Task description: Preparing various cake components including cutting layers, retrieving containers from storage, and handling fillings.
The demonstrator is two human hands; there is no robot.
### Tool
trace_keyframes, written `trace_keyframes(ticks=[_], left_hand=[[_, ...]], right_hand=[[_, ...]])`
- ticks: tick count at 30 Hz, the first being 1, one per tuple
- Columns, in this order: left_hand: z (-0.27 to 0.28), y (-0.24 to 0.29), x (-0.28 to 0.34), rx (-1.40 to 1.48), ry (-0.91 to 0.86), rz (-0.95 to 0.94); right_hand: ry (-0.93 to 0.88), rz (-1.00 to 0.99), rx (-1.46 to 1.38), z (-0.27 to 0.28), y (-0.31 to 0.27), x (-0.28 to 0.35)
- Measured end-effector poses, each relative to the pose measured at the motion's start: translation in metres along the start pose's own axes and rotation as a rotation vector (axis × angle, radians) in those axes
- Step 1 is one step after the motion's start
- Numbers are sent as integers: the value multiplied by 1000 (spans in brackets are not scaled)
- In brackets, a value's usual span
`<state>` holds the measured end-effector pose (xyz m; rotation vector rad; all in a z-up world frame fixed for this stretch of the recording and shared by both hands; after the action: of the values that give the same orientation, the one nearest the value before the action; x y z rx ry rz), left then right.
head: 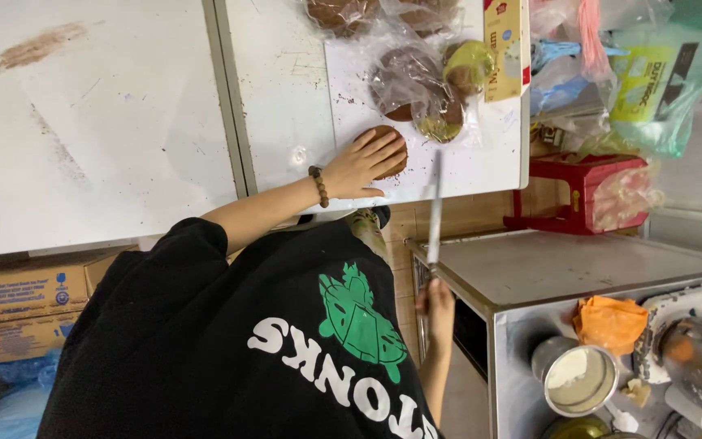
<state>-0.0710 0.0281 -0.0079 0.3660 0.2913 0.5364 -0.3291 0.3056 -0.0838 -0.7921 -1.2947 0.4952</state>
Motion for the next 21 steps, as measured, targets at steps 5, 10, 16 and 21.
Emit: trace_keyframes(ticks=[5,10,16,21], left_hand=[[-3,0,5,-90,48,-25],[-8,-1,5,-151,-6,-17],[-6,1,11,-180,-3,-42],[0,4,12,-174,9,-68]], right_hand=[[-117,-47,-268,-74,-13,30],[-169,61,-408,-89,19,-1],[-165,57,-427,-102,29,-4],[-201,69,-420,-112,27,-3]])
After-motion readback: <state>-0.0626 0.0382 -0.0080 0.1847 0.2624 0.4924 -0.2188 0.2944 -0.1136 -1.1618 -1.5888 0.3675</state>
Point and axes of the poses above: each hand's wrist, its own x-axis away from the middle knuckle, its own z-axis out of the back of the hand, y = z × x, the point moved 8 cm from there along -x, towards the middle knuckle, and after that the axes turned 4 degrees about -z, right-handed, at the moved point
